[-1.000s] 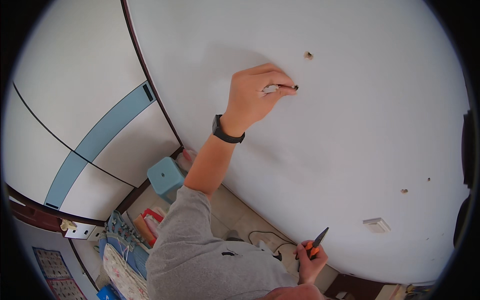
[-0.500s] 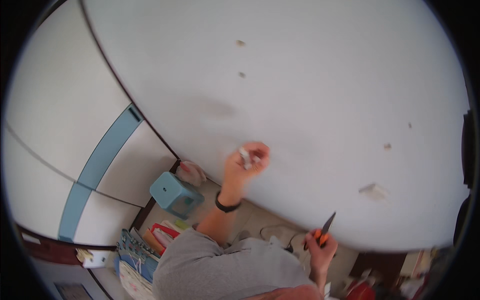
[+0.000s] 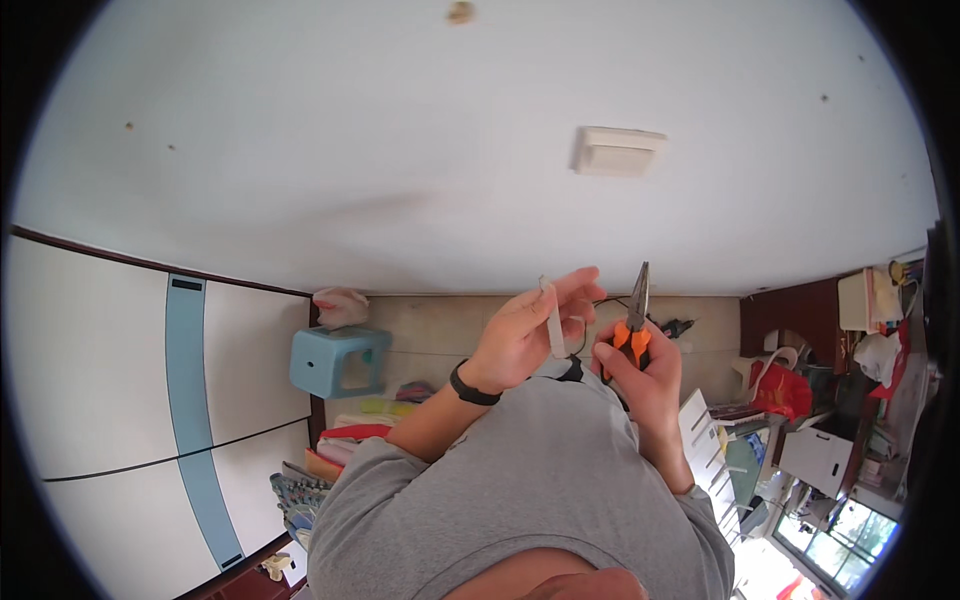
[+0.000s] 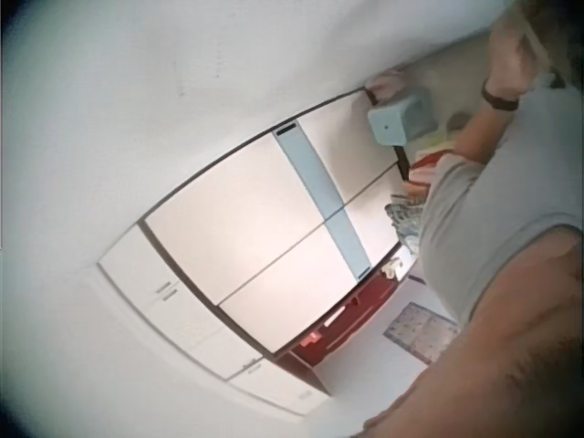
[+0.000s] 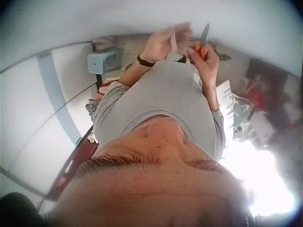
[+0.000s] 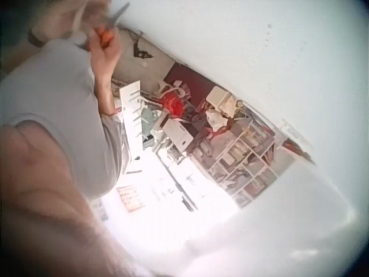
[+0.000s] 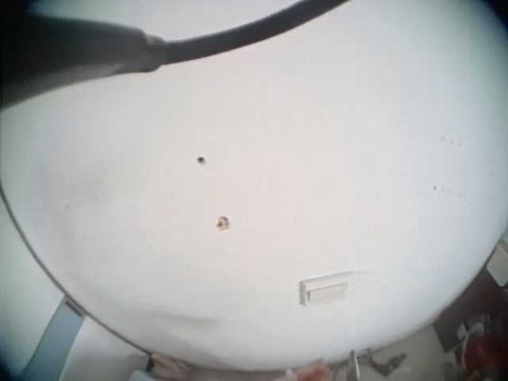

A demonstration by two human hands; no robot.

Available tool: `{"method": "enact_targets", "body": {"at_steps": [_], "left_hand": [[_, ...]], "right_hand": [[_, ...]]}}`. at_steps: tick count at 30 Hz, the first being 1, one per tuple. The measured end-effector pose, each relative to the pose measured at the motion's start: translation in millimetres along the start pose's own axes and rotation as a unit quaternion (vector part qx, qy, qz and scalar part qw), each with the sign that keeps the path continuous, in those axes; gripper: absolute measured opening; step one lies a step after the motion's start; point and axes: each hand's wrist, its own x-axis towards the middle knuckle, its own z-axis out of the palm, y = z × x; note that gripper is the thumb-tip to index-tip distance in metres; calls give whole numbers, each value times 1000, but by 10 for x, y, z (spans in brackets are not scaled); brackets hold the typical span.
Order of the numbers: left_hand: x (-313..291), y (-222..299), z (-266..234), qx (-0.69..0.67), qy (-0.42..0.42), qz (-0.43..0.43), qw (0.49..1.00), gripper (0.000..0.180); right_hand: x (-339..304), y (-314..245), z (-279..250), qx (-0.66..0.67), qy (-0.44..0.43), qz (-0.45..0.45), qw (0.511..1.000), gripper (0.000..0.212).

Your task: The person installs wall anchors and screws into a white wall. They use a screwdriver to tighten the anchors and pliers to cut and insert wooden dowels into pre-drilled holes. The person repeatedly places anchors and dowels into different holes across the wall.

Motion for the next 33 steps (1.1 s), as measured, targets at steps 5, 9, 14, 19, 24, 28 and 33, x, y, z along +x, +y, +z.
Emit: {"method": "enact_targets", "body": {"at_steps": [5, 9, 14, 19, 24, 28, 33], "left_hand": [[435, -404, 591, -30, -27, -16, 999, 67], [738, -752, 947, -3, -26, -42, 999, 62], [840, -1095, 1032, 86, 52, -43, 994, 38], [947, -1071, 1113, 54, 41, -31, 997, 22], [889, -897, 1147, -63, -27, -136, 988, 20], [829, -911, 1099, -149, -64, -209, 964, 20], [762, -859, 1146, -158, -71, -281, 944, 21]], "right_hand": [[30, -19, -581, -62, 36, -49, 996, 18], [-17, 85, -1073, -67, 56, -61, 994, 20], [-107, 96, -1416, -33, 117, -79, 989, 20], [-160, 179, -1672, 67, 112, -45, 990, 12], [-235, 110, -1760, 76, 124, -69, 987, 10], [-202, 41, -1724, 54, 116, -81, 988, 11], [-84, -13, -1665, 75, 104, -130, 983, 14]]}}
